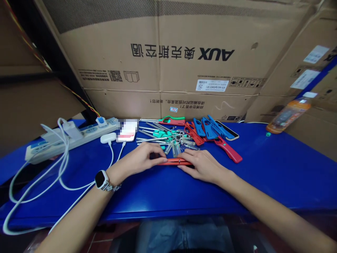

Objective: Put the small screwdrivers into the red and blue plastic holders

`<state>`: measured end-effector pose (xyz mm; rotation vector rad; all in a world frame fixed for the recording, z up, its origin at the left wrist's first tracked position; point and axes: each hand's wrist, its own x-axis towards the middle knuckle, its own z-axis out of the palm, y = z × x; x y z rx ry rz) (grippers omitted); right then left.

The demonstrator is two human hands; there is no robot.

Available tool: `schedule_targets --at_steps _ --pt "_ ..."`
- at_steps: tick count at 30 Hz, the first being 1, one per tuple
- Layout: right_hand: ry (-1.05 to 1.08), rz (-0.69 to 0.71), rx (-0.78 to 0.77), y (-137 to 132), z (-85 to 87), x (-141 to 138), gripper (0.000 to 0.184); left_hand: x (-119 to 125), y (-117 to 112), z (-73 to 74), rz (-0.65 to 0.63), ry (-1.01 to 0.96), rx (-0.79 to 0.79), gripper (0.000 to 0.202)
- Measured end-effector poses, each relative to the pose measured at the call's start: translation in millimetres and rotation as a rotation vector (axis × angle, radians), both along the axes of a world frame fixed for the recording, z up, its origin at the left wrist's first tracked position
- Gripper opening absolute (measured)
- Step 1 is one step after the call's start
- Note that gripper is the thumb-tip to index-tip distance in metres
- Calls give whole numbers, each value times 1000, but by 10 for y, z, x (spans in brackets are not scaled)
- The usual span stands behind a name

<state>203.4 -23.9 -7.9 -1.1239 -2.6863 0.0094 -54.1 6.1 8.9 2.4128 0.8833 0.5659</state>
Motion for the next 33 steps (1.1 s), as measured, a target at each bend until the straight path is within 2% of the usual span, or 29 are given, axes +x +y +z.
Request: schedule_targets --at_steps 4,7,14,19,23,33 --pt "6 6 -5 -3 -3 -6 33 -15 15 -6 -20 14 12 23" --pt "15 5 -14 1 4 -10 33 4 2 48 -27 83 42 20" --pt "44 -8 -65 1 49 -18 35 92 -40 175 -37 275 242 21" --pt "105 -1 -83 11 17 3 32 16 -54 129 -52 154 143 28" --pt "158 -3 -115 16 23 13 29 -32 -51 81 -13 125 76 24" --pt "191 -38 -127 31 64 30 25 37 -107 100 -19 179 176 25"
